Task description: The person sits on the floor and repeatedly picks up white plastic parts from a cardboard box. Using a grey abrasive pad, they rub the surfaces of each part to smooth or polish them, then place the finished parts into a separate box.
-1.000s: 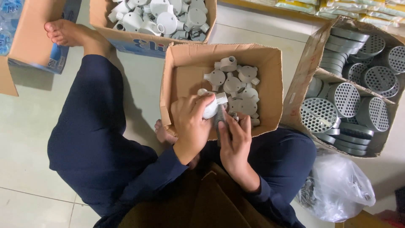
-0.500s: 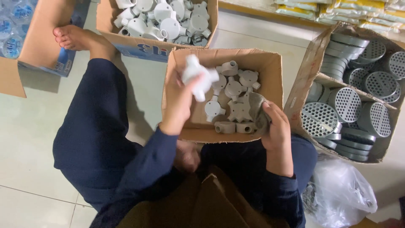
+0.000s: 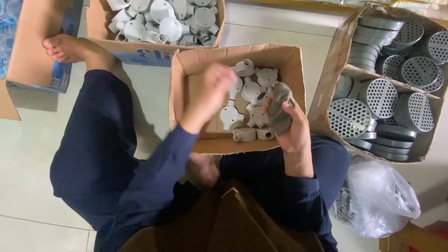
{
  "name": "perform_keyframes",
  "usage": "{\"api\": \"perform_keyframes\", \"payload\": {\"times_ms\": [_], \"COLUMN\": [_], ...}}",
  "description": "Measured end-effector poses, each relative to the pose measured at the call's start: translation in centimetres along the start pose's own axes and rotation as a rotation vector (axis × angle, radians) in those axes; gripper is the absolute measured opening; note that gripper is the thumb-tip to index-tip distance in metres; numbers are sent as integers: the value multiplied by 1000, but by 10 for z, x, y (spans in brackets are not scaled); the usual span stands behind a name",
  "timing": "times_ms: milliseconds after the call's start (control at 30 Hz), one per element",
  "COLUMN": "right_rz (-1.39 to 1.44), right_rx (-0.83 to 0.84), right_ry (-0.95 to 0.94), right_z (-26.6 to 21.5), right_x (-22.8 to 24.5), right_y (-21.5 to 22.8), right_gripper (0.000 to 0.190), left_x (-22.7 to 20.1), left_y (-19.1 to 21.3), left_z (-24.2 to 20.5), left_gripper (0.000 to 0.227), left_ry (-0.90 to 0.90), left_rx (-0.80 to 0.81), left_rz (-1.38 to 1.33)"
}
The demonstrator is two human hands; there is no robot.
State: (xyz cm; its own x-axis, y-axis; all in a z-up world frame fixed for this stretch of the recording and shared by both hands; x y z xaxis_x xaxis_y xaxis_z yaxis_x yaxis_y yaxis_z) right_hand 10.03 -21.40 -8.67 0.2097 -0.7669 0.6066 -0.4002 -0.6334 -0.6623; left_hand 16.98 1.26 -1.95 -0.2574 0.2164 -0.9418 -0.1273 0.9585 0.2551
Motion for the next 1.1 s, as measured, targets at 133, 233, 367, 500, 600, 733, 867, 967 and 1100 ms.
{"api": "perform_keyframes", "payload": {"times_ms": [133, 233, 367, 500, 600, 733, 867, 967, 1100], "right_rz": [-85, -69, -50, 103, 33, -105, -46, -21, 107], "right_rx": [-58, -86, -33, -82, -66, -73, -157, -276, -419], "right_ry": [107, 180, 93, -33, -26, -71, -78, -82, -200], "right_z": [24, 19, 9, 2, 13, 17, 22, 29, 14], "right_x": [-13, -19, -18, -20, -30, -41, -37, -40, -24], "right_y": [18, 13, -6, -18, 0, 16, 23, 36, 16], "right_gripper": [40, 25, 21, 18, 23, 28, 19, 13, 42], "left_x": [35, 77, 109, 91, 35, -1, 21, 73, 103], "left_y": [-75, -113, -103, -88, -82, -78, -75, -91, -121], "left_z": [-62, -73, -46, -36, -51, -48, 12, 69, 97], "left_gripper": [42, 39, 39, 40, 35, 24, 21, 22, 58], "left_ry": [90, 295, 249, -37, -383, -670, -641, -477, -610], "left_rx": [467, 475, 139, -85, -108, -178, -187, -78, -188], "left_rz": [243, -83, -187, -126, 143, 468, 558, 739, 845]}}
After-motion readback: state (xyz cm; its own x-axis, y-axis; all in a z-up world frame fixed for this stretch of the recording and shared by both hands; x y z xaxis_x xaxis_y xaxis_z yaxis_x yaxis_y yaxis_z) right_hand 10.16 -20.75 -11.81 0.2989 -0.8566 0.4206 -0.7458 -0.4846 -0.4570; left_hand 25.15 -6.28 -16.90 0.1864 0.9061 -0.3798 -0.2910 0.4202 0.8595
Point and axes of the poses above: each hand's wrist, its own z-axis towards the middle knuckle, its own y-axis out of the back of the hand, x = y × z, the point moved 7 cm from there along z, towards the middle knuckle, and after that the axes turned 7 degrees about -x, right-handed, at the moved point
